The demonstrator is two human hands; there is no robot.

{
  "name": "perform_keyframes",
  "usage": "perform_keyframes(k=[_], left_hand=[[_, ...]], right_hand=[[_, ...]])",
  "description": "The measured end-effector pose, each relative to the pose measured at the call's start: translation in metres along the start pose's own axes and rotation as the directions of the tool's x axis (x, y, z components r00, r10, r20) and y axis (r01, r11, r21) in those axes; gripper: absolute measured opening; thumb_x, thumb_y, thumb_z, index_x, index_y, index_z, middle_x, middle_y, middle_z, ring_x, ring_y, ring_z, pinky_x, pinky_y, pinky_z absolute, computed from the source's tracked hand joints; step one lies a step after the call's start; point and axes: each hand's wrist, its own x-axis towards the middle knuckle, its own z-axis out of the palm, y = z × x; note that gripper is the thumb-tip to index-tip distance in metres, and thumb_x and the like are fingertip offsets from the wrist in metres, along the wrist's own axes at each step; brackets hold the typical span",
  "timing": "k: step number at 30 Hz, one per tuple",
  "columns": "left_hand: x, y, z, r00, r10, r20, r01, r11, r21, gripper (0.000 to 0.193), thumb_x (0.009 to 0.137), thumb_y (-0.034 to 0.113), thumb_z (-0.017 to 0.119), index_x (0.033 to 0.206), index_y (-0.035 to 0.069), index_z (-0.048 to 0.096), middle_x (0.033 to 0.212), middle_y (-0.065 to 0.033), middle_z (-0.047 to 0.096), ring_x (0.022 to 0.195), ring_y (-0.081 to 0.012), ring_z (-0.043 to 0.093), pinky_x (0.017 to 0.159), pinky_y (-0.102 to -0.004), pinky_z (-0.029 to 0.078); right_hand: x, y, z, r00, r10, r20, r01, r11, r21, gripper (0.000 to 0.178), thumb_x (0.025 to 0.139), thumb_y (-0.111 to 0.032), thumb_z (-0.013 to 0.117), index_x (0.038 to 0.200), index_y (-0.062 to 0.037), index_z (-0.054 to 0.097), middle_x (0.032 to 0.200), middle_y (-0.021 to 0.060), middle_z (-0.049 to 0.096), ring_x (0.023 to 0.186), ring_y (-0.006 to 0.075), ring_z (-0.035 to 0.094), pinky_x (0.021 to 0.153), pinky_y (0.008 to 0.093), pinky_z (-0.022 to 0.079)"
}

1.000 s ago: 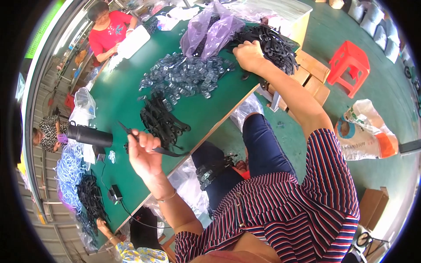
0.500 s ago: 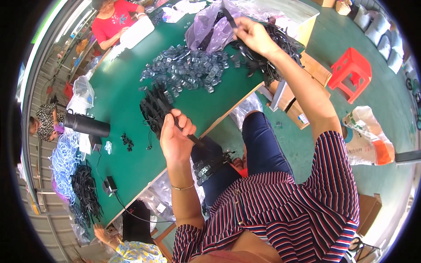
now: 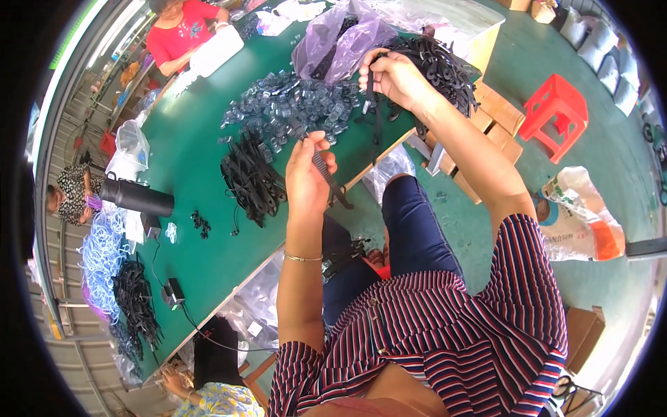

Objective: The person assembles plastic buckles onto black straps by hand at a factory workbench.

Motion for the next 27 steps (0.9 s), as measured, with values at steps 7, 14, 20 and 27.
perform_keyframes(k=[7,14,20,27], left_hand=[[0.002,0.004,0.019,0.999,0.037,-0.021,-0.037,0.999,0.01,0.026,0.092,0.022,0.045,0.106,0.002,0.055,0.091,-0.0045,0.055,0.07,-0.0121,0.05,0.058,-0.0255,0.039],[-0.017,-0.008,0.044,0.962,0.237,0.136,-0.26,0.947,0.189,0.04,0.095,0.029,0.038,0.125,0.003,0.044,0.116,-0.0073,0.047,0.099,-0.0133,0.049,0.08,-0.0274,0.043],[-0.037,-0.047,0.052,0.929,0.362,0.074,-0.355,0.821,0.447,0.04,0.097,0.02,0.036,0.13,-0.002,0.036,0.121,-0.0072,0.041,0.083,-0.0089,0.049,0.071,-0.0217,0.045],[-0.032,-0.037,0.034,0.947,0.021,0.32,-0.113,0.956,0.271,0.04,0.089,0.014,0.048,0.125,-0.001,0.044,0.111,-0.0065,0.053,0.091,-0.0127,0.053,0.079,-0.0253,0.042]], right_hand=[[-0.023,-0.03,0.039,0.988,0.012,0.153,-0.03,0.993,0.116,0.015,0.087,-0.018,0.051,0.086,-0.0028,0.052,0.061,-0.0016,0.041,0.052,0.0081,0.039,0.047,0.0216,0.032],[-0.081,0.005,0.094,0.992,0.122,0.01,-0.118,0.973,-0.196,0.024,0.085,-0.017,0.06,0.101,-0.0008,0.052,0.068,-0.002,0.048,0.049,0.003,0.037,0.045,0.0175,0.032],[-0.116,0.03,0.091,0.988,0.064,-0.139,-0.076,0.994,-0.083,0.014,0.086,-0.012,0.058,0.096,-0.0039,0.051,0.069,-0.0021,0.048,0.053,0.0041,0.041,0.046,0.0176,0.032],[-0.152,0.028,0.06,0.957,0.056,-0.285,-0.057,0.998,0.005,0.018,0.086,-0.012,0.059,0.1,-0.003,0.054,0.073,-0.0014,0.051,0.054,0.0052,0.043,0.048,0.0199,0.033]])
